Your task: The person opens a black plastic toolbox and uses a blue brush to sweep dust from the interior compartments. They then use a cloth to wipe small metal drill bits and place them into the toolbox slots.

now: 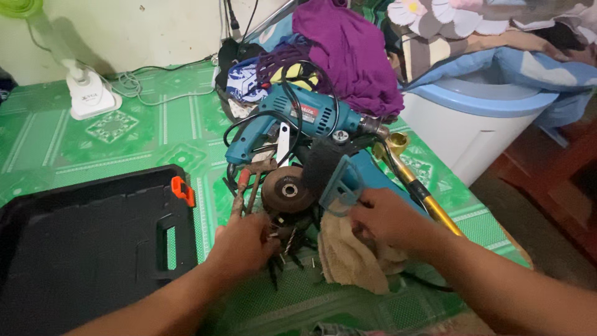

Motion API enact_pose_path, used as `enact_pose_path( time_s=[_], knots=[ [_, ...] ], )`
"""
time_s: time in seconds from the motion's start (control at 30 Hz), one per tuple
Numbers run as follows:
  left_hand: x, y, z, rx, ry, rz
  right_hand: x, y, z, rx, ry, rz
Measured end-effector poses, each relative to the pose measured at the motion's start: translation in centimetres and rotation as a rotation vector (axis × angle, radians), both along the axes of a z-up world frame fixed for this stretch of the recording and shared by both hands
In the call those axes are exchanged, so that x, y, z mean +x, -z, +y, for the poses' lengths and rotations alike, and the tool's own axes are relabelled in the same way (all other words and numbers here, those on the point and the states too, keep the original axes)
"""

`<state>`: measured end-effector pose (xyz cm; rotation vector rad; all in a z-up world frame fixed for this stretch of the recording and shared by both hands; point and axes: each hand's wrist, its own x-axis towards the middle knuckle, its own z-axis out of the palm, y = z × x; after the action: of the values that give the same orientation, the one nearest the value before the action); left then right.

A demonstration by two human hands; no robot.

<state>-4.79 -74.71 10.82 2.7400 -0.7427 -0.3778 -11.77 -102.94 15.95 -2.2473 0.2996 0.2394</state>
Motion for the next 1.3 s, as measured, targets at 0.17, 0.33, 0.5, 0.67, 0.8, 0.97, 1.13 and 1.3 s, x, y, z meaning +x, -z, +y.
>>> enact_pose_path(
  time_s=[0.17,0.33,0.5,0.67,0.8,0.97,1.13,1.3],
  knots=[
    [-0.1,0.5,-1.6,0.02,-0.129,-0.036,-0.2,-0.2,0.1,0.056,0.045,0.023],
    [0.5,1.0,-2.4,0.095,-0.339,0.086,-0.5,-1.0,-0.3,0.076,0.093,-0.001],
    [1.6,1.3,-1.3,-0.363,-0.431,0.07,0.3,0.3,-0.5,0.196,0.013,0.09],
    [3.3,1.2,-0.7,-0.598,-0.36,-0.047,2.5,0.9,-1.1,-0.418,-0.137,-0.254],
    [3.8,1.3,0.0,-0.695,-0.419,-0.004,2.8,-0.1,-0.8,0.04,0.1,-0.042],
    [4.3,0.2,0.1,-0.726,-0.396,-0.003,3.7,-1.7,0.7,-0.26,-0.172,-0.108],
    [4.2,-0.7,0.7,-0.803,-0.367,-0.099,3.4,-2.2,1.0,-0.076,0.044,-0.019],
    [3.8,-1.5,0.2,-0.772,-0.416,0.095,3.2,-1.8,1.0,-0.043,-0.079,-0.035]
  ],
)
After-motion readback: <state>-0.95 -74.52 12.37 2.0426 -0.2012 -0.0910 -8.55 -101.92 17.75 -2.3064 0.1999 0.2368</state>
